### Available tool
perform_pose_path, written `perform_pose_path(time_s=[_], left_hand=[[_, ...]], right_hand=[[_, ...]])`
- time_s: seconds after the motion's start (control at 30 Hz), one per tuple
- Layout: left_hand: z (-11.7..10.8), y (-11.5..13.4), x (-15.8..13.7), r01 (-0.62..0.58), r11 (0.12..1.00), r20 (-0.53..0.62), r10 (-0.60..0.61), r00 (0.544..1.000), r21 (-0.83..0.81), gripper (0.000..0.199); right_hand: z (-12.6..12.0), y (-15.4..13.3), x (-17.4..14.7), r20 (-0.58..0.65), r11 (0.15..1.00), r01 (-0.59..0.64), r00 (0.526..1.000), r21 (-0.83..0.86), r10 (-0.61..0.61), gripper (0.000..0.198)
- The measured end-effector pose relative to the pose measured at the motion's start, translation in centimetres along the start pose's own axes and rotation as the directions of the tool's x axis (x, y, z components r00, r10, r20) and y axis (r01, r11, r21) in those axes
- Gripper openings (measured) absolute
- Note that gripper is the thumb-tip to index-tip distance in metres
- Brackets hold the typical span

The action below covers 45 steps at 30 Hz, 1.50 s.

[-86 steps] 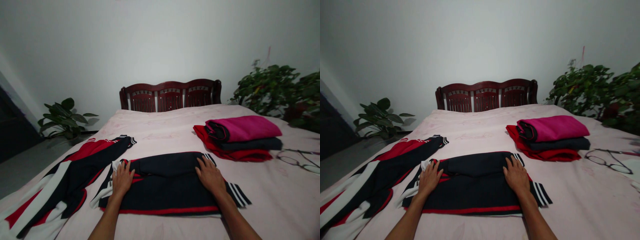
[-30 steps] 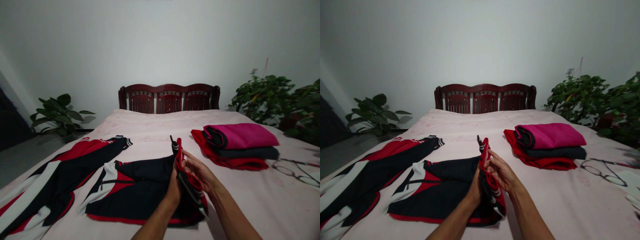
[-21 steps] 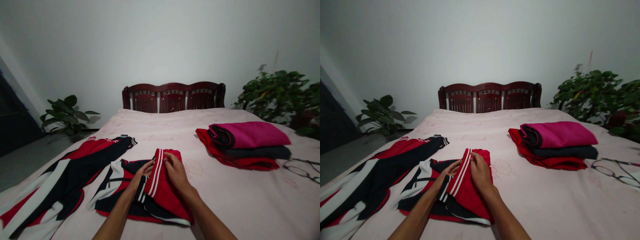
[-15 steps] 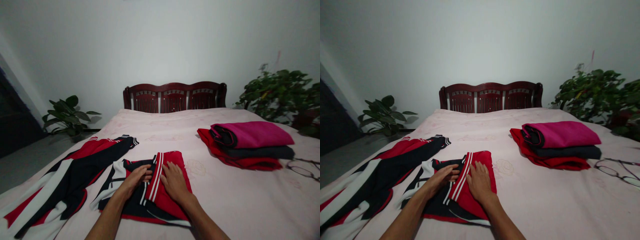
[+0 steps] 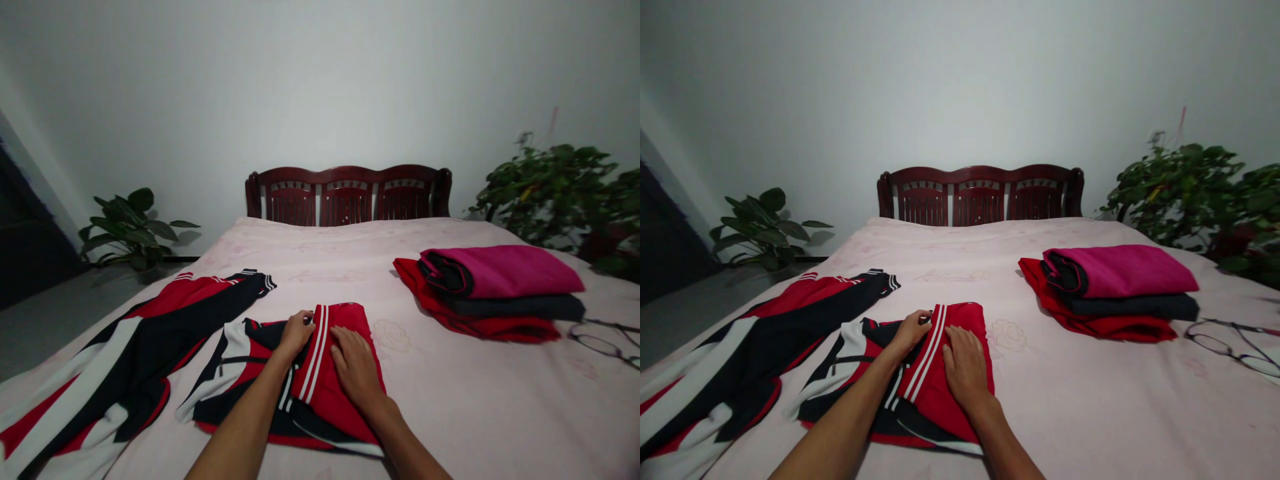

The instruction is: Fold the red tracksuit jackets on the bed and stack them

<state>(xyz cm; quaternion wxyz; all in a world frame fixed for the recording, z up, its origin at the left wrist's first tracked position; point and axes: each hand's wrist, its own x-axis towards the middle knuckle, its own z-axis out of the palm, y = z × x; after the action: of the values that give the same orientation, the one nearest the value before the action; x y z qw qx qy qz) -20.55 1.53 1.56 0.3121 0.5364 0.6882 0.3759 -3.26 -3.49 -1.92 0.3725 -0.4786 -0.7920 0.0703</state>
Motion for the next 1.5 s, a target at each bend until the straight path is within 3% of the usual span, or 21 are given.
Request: perform_pose_path(time_s=[0.17, 0.33, 0.57, 0.63, 0.7, 0.8, 0.87, 0.93, 0.97, 1.03, 1.13, 1.2, 1.27, 1.33, 1.37, 1.43, 1.5], left_hand=[[-0.4, 0.2, -0.6, -0.013, 0.996, -0.008, 0.013, 1.0, 0.087, 0.01], [-2.1, -0.2, -2.5, -0.062, 0.975, -0.048, 0.074, 0.996, 0.213, 0.012], [-4.6, -1.3, -5.3, -0.071, 0.876, -0.058, 0.112, 0.992, 0.478, 0.018], [-4.5, -0.5, -6.1, -0.09, 0.845, -0.088, 0.16, 0.983, 0.528, 0.03], [-3.9, 0.8, -7.1, -0.172, 0.811, -0.088, 0.265, 0.96, 0.56, 0.042], [-2.0, 2.2, -8.6, -0.365, 0.777, 0.067, 0.388, 0.919, 0.514, 0.049], [-0.5, 2.4, -9.5, -0.402, 0.796, 0.182, 0.358, 0.916, 0.452, 0.053], [0.8, 2.1, -10.1, -0.354, 0.821, 0.225, 0.28, 0.933, 0.448, 0.058], [1.3, 1.8, -10.2, -0.326, 0.824, 0.221, 0.249, 0.943, 0.463, 0.059], [1.9, 1.3, -10.4, -0.297, 0.821, 0.196, 0.229, 0.953, 0.487, 0.06], [2.5, 1.2, -10.4, -0.298, 0.821, 0.167, 0.248, 0.954, 0.487, 0.059], [3.1, 1.7, -10.2, -0.297, 0.843, 0.161, 0.25, 0.955, 0.449, 0.059], [4.3, 2.6, -9.9, -0.296, 0.883, 0.155, 0.256, 0.954, 0.364, 0.059], [6.2, 3.9, -9.5, -0.292, 0.931, 0.14, 0.266, 0.954, 0.218, 0.06], [7.2, 4.6, -9.4, -0.292, 0.949, 0.13, 0.277, 0.952, 0.116, 0.06], [9.3, 6.1, -9.3, -0.299, 0.942, 0.108, 0.317, 0.942, -0.155, 0.061], [10.8, 7.4, -9.4, -0.261, 0.831, 0.087, 0.345, 0.935, -0.492, 0.062]], right_hand=[[-0.2, 0.0, 0.0, -0.094, 0.998, -0.027, 0.995, 0.062, 0.033, 0.04], [-0.8, -0.4, -0.2, -0.1, 1.0, -0.024, 0.995, -0.02, 0.022, 0.048], [-0.7, -1.7, -0.2, 0.215, 0.982, 0.132, 0.971, -0.136, -0.101, 0.045], [-0.6, -1.5, -0.2, 0.178, 0.99, 0.103, 0.98, -0.1, -0.084, 0.042], [-0.5, -0.7, -0.2, 0.066, 0.999, 0.036, 0.997, -0.039, -0.033, 0.041], [-0.9, 1.4, 0.2, -0.074, 0.973, -0.207, 0.974, 0.099, 0.215, 0.049], [-1.7, 2.8, 0.7, 0.008, 0.866, -0.429, 0.897, 0.256, 0.442, 0.061], [-2.8, 3.6, 1.0, 0.203, 0.677, -0.602, 0.791, 0.423, 0.576, 0.071], [-3.5, 3.6, 1.0, 0.32, 0.571, -0.649, 0.753, 0.503, 0.575, 0.071], [-4.6, 3.0, 0.9, 0.546, 0.351, -0.692, 0.717, 0.631, 0.433, 0.066], [-5.6, 1.7, 0.3, 0.755, 0.028, -0.774, 0.623, 0.632, 0.204, 0.049], [-6.0, 1.5, 0.1, 0.812, -0.115, -0.812, 0.543, 0.573, 0.212, 0.04], [-6.7, 2.1, 0.3, 0.813, -0.175, -0.802, 0.522, 0.57, 0.256, 0.034], [-8.4, 3.1, 1.0, 0.743, -0.157, -0.748, 0.566, 0.645, 0.357, 0.027], [-9.5, 3.5, 1.4, 0.674, -0.108, -0.708, 0.599, 0.698, 0.433, 0.022], [-12.1, 3.7, 2.4, 0.479, 0.077, -0.617, 0.678, 0.783, 0.558, 0.015], [-14.3, 2.9, 3.4, 0.312, 0.287, -0.537, 0.763, 0.794, 0.566, 0.018]])
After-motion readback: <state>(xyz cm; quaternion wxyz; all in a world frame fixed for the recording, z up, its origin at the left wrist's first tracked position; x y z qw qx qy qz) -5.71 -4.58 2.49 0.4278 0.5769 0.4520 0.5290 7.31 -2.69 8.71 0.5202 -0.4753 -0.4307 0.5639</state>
